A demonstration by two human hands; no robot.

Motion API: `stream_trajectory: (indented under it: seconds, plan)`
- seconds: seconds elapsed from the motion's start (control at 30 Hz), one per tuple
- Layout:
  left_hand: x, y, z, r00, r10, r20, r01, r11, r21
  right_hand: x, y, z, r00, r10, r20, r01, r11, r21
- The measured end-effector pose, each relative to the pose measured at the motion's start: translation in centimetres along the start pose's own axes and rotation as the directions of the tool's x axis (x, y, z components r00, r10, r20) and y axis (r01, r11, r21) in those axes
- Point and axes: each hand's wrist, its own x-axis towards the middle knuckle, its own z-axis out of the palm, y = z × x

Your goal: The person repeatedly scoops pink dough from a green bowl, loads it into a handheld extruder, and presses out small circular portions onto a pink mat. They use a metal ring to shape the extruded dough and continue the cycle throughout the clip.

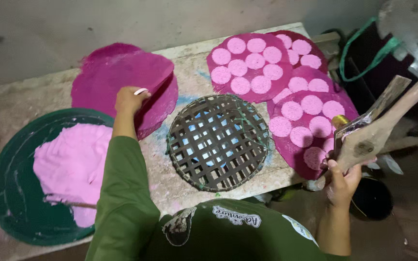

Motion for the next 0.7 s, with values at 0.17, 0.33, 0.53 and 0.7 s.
stream_trajectory:
  seconds: [0.17,0.33,0.53,0.7]
  plan:
    - [1.4,-2.3,0.1,0.963,-0.204,0.174,0.231,0.96,-0.156,0.4,1.4,0.5,0.998,0.067,0.012,-0.068,0.988,0.141]
    - [2.2,-3.1,-0.7,0.968,0.102,-0.231,-0.166,0.945,-0.281,0.6,2.2,0.6,0.997,0.057,0.059,-0.067,0.982,0.179]
    - [-0.7,4.2,-3.8,0.807,0.428,-0.408,-0.49,0.87,-0.057,0.4,2.1,0.8,0.998,0.051,0.042,-0.059,0.977,0.203]
    - [-9.6,10.4,1.8,0.858,0.505,-0.098,-0.5,0.863,0.071,0.7,2.1,1.8,0.997,0.025,0.069,-0.041,0.97,0.238]
